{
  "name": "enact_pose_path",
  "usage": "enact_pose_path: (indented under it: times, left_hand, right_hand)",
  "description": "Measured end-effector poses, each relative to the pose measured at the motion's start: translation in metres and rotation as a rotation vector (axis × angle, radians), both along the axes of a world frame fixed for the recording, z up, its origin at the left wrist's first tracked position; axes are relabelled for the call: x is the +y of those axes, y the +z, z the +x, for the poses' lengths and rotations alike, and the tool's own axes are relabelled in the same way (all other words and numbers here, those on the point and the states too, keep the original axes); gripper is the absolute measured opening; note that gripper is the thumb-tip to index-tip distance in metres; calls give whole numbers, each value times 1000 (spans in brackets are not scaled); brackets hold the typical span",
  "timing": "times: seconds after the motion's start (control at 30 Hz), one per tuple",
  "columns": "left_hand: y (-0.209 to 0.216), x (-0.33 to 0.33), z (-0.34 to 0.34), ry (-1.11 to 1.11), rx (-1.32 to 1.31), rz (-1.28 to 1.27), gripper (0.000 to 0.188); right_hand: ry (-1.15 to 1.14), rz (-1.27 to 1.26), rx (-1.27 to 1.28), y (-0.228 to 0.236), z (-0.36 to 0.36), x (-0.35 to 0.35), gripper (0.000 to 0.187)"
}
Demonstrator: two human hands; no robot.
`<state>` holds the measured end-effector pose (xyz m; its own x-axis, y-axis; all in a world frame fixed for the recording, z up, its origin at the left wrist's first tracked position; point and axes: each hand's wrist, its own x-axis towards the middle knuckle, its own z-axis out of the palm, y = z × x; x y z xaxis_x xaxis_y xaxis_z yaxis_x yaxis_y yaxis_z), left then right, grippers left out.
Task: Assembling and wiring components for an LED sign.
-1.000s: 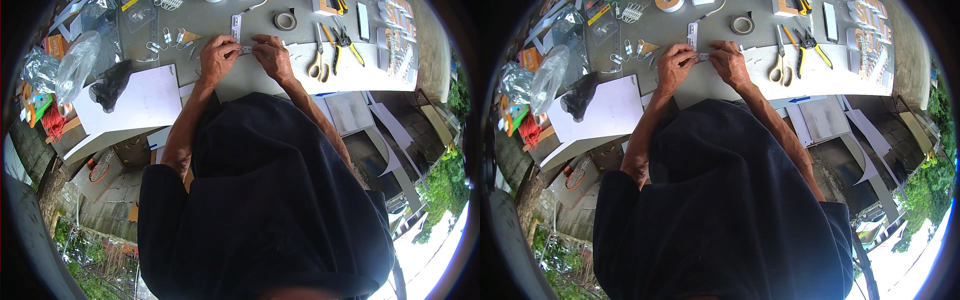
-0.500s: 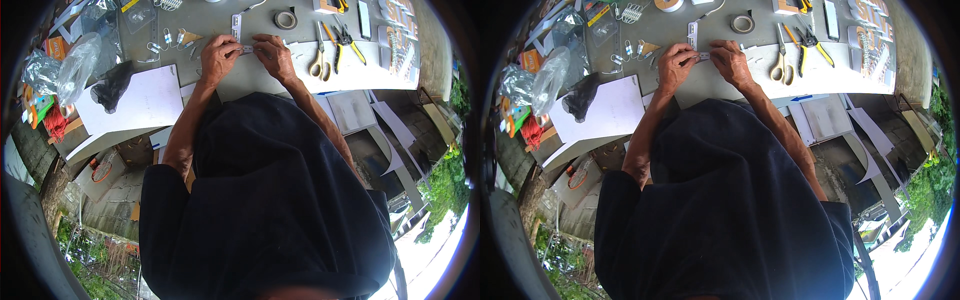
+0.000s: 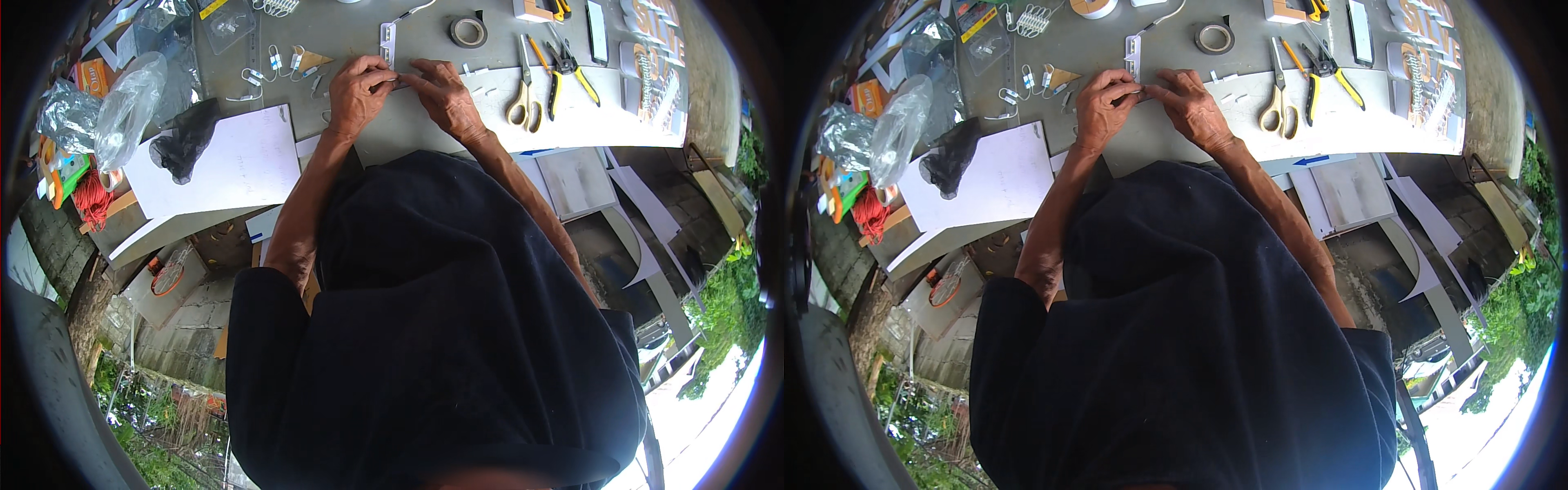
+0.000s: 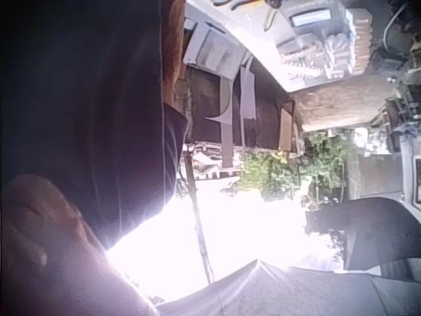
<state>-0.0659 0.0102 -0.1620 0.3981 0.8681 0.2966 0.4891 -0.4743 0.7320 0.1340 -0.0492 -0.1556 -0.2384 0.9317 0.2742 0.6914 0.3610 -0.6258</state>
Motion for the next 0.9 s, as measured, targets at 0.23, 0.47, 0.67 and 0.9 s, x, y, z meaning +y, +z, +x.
enact_pose_path:
  times: [0.23, 0.47, 0.67, 0.9]
  left_hand:
    - [1, 1, 0, -13, 5, 26, 19]
    - [1, -1, -1, -15, 4, -35, 18]
    - [1, 0, -1, -20, 3, -25, 19]
    - [1, 1, -1, -11, 3, 3, 23]
  right_hand:
    - [23, 48, -164, -1, -2, -2, 48]
    - [73, 119, -278, 3, -2, -2, 48]
    - [120, 166, -330, 3, -1, -3, 49]
    - [176, 165, -367, 1, 0, -2, 49]
